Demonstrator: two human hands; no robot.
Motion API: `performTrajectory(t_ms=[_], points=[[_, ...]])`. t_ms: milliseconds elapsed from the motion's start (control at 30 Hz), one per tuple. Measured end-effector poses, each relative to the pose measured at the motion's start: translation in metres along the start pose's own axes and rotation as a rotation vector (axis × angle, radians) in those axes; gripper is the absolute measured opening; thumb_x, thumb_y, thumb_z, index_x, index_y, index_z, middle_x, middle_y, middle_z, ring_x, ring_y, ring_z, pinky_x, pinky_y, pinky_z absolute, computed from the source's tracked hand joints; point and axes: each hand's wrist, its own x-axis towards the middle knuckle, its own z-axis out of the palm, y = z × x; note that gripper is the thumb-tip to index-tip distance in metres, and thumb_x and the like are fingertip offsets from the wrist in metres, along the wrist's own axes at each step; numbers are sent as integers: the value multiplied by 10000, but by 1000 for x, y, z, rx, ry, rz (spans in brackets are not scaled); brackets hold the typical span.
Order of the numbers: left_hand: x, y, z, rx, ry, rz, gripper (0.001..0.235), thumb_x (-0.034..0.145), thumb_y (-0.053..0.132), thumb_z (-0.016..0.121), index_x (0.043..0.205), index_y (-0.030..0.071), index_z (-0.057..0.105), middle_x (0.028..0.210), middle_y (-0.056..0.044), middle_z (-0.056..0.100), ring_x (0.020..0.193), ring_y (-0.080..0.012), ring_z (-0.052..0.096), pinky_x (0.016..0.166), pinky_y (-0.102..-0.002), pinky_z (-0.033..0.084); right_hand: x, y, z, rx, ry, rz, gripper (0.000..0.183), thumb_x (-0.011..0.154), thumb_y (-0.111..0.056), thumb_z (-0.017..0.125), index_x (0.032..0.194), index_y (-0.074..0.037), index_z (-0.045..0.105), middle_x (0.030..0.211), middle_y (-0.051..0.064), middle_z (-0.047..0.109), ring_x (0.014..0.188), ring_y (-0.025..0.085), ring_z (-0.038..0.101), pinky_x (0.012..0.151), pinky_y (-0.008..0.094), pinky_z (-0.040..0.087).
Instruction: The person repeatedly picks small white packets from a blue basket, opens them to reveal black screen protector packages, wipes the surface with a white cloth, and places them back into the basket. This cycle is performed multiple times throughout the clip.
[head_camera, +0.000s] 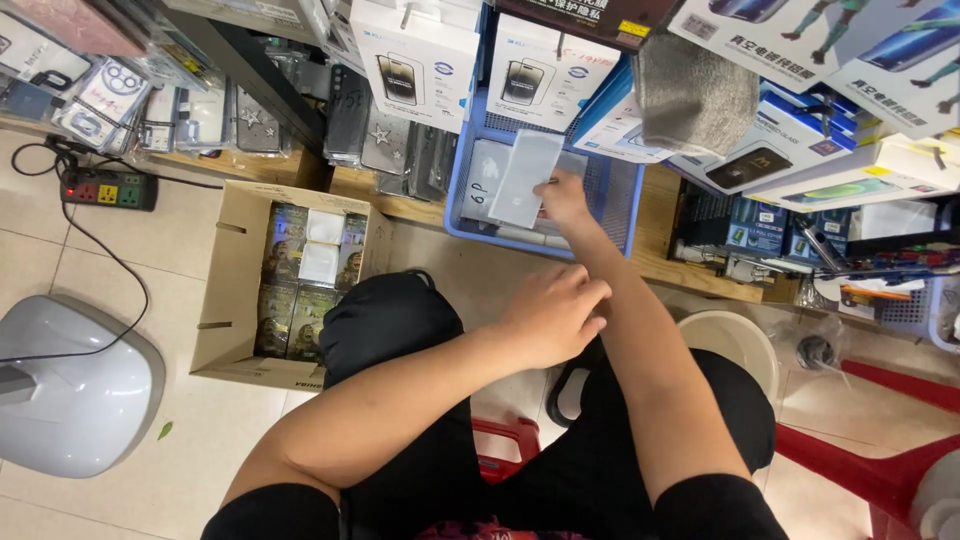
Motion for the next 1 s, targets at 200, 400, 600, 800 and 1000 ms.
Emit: performTrajectory(t_ms=[200, 400, 600, 800, 1000], points=[[13, -20, -19, 119, -252, -157, 457, 954, 374, 474, 1313, 94, 513, 1157, -184, 572, 1153, -399, 559, 916, -577, 457, 16, 19, 54, -21, 83, 28, 312, 855, -93, 685, 1152, 1, 674, 1036, 180, 695, 949, 316, 699, 685, 373, 640], [16, -7, -35, 106, -374, -136, 441, 965, 380, 497, 1274, 69, 536, 1153, -221, 601, 1126, -411, 585, 917, -556, 472, 66, 60, 83, -284, 115, 11, 301, 857, -162, 711, 1130, -38, 688, 1024, 170, 718, 998, 313, 695, 773, 404, 625], [18, -9, -28, 84, -452, -96, 459, 964, 346, 504, 1324, 60, 500, 1188, -253, 596, 1108, -429, 598, 926, -576, 471, 55, 49, 81, -394, 178, 13, 334, 846, -257, 698, 1148, -117, 678, 1095, 187, 711, 1087, 331, 668, 875, 415, 595], [15, -7, -34, 125, -489, -69, 502, 970, 363, 500, 1383, 81, 464, 1241, -255, 585, 1132, -426, 598, 925, -576, 481, -16, -23, 26, -545, 410, 341, 621, 866, -387, 688, 1380, -144, 438, 1313, 158, 536, 1248, 334, 533, 989, 484, 512], [12, 1, -32, 71, -499, -49, 494, 958, 357, 528, 1346, 59, 464, 1255, -282, 581, 1119, -430, 610, 911, -553, 502, 14, 31, 8, -453, 339, 416, 910, 713, -424, 852, 1364, -121, 294, 1331, 180, 378, 1315, 364, 397, 1033, 507, 432]])
